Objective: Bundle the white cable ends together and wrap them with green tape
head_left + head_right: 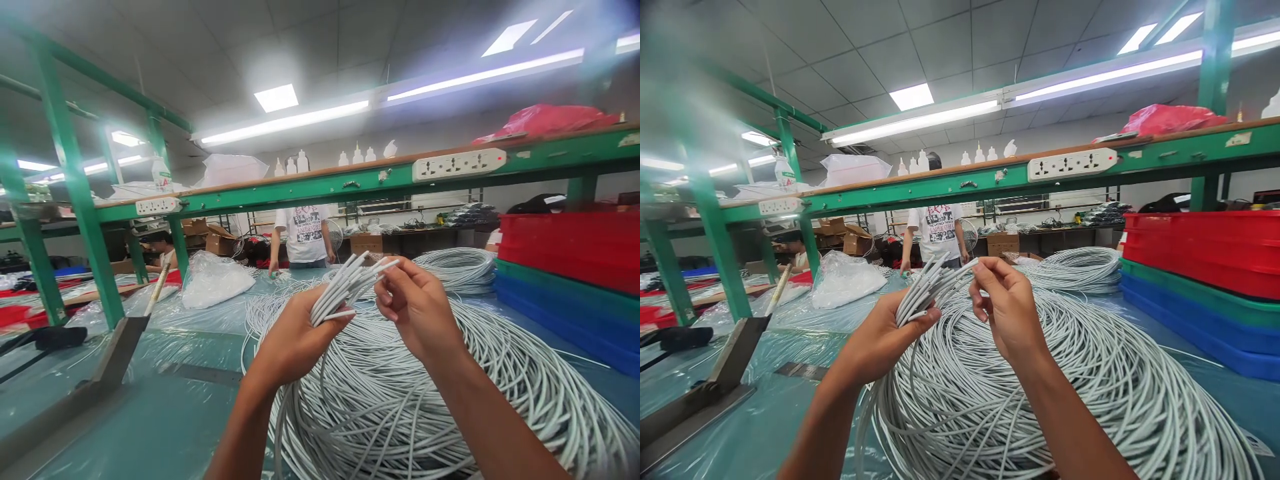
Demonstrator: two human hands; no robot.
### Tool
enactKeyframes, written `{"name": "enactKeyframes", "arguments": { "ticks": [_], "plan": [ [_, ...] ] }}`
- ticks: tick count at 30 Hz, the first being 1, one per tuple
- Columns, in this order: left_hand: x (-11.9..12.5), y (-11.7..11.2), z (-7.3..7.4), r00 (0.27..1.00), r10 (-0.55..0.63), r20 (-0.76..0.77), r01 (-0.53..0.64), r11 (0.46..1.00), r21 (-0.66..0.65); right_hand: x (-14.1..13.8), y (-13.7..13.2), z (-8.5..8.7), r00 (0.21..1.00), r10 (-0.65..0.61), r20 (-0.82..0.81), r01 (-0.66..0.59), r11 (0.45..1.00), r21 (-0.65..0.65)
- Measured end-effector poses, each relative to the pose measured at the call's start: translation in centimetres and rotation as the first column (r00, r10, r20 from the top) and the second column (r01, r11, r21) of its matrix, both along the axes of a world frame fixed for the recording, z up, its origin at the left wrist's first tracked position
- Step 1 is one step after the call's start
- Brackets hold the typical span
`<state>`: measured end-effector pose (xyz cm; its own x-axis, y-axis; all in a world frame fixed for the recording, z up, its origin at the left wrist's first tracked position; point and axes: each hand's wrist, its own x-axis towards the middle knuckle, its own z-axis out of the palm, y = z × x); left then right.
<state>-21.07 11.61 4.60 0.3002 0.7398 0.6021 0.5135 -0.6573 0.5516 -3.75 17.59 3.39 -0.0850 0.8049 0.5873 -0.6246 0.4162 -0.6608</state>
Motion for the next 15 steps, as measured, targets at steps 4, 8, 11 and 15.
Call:
{"name": "enactKeyframes", "arguments": {
  "ticks": [4, 8, 11, 15],
  "plan": [
    [-0.2, 0.1, -0.1, 0.999, -0.018, 0.040, 0.018, 1.000, 0.012, 0.4, 0.7, 0.1, 0.967, 0.240, -0.083, -0.241, 0.970, -0.010],
    [-0.5, 0.1, -0.1, 0.994, -0.009, 0.106, 0.009, 1.000, 0.000, 0.0, 1.3, -0.5, 0.915, 0.404, -0.028, -0.403, 0.915, 0.010],
    [-0.5, 0.3, -0.1, 0.994, -0.008, 0.105, 0.008, 1.000, 0.001, -0.5, 1.3, -1.0, 0.930, 0.368, 0.016, -0.369, 0.929, 0.043],
    [-0.4, 0.5, -0.3, 0.994, 0.010, 0.105, -0.010, 1.000, -0.004, -0.7, 1.0, -1.1, 0.950, 0.310, 0.045, -0.313, 0.947, 0.074]
  ]
}}
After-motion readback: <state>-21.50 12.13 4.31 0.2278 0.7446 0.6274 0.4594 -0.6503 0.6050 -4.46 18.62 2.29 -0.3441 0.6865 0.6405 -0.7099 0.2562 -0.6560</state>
